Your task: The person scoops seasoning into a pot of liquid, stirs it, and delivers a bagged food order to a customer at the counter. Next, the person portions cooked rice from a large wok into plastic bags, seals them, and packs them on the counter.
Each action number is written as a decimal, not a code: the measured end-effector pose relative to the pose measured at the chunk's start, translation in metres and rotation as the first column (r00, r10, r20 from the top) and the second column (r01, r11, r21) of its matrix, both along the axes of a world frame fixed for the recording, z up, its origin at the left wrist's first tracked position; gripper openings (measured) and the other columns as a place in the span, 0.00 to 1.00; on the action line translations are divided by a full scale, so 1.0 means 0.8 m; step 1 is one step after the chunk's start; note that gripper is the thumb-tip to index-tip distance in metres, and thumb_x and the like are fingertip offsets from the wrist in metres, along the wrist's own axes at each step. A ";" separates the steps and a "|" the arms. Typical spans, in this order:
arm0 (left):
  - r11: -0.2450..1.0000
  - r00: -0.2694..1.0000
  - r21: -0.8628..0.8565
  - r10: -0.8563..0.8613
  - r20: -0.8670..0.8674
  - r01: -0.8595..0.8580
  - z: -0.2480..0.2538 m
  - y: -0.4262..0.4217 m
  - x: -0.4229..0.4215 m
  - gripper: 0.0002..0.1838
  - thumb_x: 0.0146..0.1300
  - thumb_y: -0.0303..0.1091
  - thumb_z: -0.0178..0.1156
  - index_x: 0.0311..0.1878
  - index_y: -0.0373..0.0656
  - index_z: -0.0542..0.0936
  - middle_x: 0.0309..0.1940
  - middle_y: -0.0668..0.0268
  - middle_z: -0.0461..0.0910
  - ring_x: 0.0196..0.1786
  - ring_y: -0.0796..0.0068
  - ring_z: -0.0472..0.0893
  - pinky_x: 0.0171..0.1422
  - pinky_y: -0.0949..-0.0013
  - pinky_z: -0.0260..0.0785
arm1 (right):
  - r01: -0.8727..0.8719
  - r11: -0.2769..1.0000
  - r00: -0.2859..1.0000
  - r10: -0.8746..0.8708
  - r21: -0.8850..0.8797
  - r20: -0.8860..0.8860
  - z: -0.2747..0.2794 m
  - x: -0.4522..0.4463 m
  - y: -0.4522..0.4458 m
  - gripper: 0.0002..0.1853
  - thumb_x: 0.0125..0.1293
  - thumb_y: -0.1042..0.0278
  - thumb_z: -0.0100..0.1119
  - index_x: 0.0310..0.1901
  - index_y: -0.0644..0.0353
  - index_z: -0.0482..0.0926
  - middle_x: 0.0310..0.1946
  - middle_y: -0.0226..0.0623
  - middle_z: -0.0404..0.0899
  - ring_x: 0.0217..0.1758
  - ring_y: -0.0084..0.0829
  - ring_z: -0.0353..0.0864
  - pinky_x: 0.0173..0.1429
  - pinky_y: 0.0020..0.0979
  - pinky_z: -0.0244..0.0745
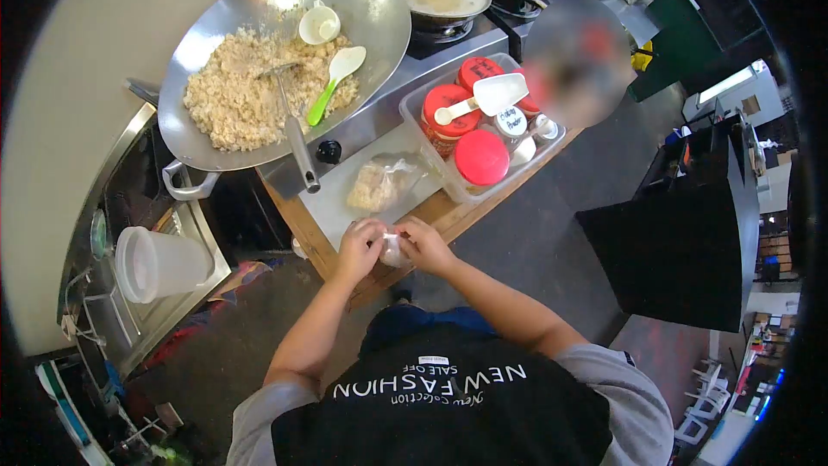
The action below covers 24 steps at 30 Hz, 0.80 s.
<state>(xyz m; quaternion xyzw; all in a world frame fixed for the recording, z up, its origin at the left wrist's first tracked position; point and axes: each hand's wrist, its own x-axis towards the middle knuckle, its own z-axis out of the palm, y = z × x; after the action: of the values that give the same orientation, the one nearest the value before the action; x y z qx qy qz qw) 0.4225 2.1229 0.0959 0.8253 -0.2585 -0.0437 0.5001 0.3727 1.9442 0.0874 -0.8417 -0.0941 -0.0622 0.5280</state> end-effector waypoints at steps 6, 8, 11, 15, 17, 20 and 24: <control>0.958 0.965 -0.139 0.234 -0.120 -0.250 -0.052 -0.023 0.001 0.07 0.50 0.21 0.58 0.34 0.40 0.76 0.31 0.58 0.78 0.39 0.55 0.77 0.46 0.60 0.68 | -0.015 1.000 0.993 0.016 0.009 -0.115 0.017 0.007 0.007 0.12 0.59 0.73 0.61 0.45 0.62 0.76 0.32 0.44 0.77 0.34 0.40 0.79 0.39 0.34 0.74; 0.951 0.958 -0.151 0.250 -0.140 -0.270 -0.044 -0.030 0.001 0.06 0.51 0.21 0.58 0.33 0.40 0.76 0.31 0.58 0.78 0.39 0.54 0.77 0.45 0.60 0.68 | 0.159 0.952 0.927 -0.053 0.261 -0.372 0.002 0.016 0.000 0.10 0.60 0.73 0.61 0.43 0.62 0.77 0.32 0.42 0.78 0.33 0.35 0.80 0.39 0.32 0.75; 0.952 0.962 -0.159 0.244 -0.120 -0.261 -0.039 -0.036 -0.001 0.05 0.52 0.21 0.58 0.33 0.39 0.76 0.31 0.57 0.78 0.39 0.55 0.78 0.46 0.60 0.68 | 0.162 0.960 0.914 -0.058 0.229 -0.402 -0.001 0.031 -0.011 0.07 0.60 0.72 0.63 0.38 0.64 0.79 0.33 0.39 0.80 0.32 0.28 0.80 0.38 0.29 0.76; 0.969 0.947 -0.130 0.170 -0.274 -0.211 -0.042 -0.028 0.004 0.06 0.53 0.22 0.58 0.36 0.40 0.77 0.35 0.57 0.78 0.44 0.56 0.78 0.50 0.60 0.68 | 0.142 0.969 0.895 -0.040 0.200 -0.445 -0.006 0.038 -0.016 0.07 0.60 0.71 0.64 0.35 0.66 0.80 0.32 0.39 0.79 0.31 0.25 0.80 0.37 0.28 0.76; 0.992 0.982 -0.075 0.090 -0.167 -0.103 -0.030 -0.026 0.021 0.08 0.54 0.23 0.58 0.38 0.40 0.78 0.40 0.56 0.78 0.49 0.55 0.77 0.55 0.59 0.67 | 0.229 0.962 0.905 -0.154 0.148 -0.397 0.011 0.031 -0.019 0.05 0.58 0.73 0.63 0.34 0.65 0.79 0.32 0.39 0.79 0.34 0.30 0.81 0.40 0.30 0.76; 0.999 0.987 0.015 0.048 0.156 -0.051 -0.011 -0.028 0.072 0.12 0.56 0.27 0.59 0.44 0.39 0.79 0.50 0.53 0.75 0.57 0.50 0.71 0.64 0.56 0.61 | 0.132 0.990 0.990 -0.129 0.046 -0.061 0.033 0.014 -0.040 0.04 0.54 0.76 0.63 0.32 0.63 0.79 0.33 0.38 0.79 0.40 0.38 0.79 0.46 0.36 0.74; 0.944 0.951 0.280 0.089 0.296 -0.176 -0.020 -0.085 0.117 0.17 0.57 0.33 0.60 0.49 0.39 0.79 0.56 0.50 0.73 0.60 0.46 0.69 0.67 0.52 0.59 | -0.013 0.999 0.996 0.016 0.040 -0.086 0.092 -0.041 -0.091 0.10 0.52 0.77 0.62 0.38 0.61 0.76 0.36 0.41 0.77 0.44 0.44 0.76 0.50 0.39 0.72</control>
<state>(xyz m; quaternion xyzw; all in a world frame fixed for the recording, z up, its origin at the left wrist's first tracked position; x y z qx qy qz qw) 0.5164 2.0552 0.0798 0.9057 -0.2601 0.0681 0.3277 0.3403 1.8718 0.1610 -0.8322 -0.0761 -0.0240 0.5487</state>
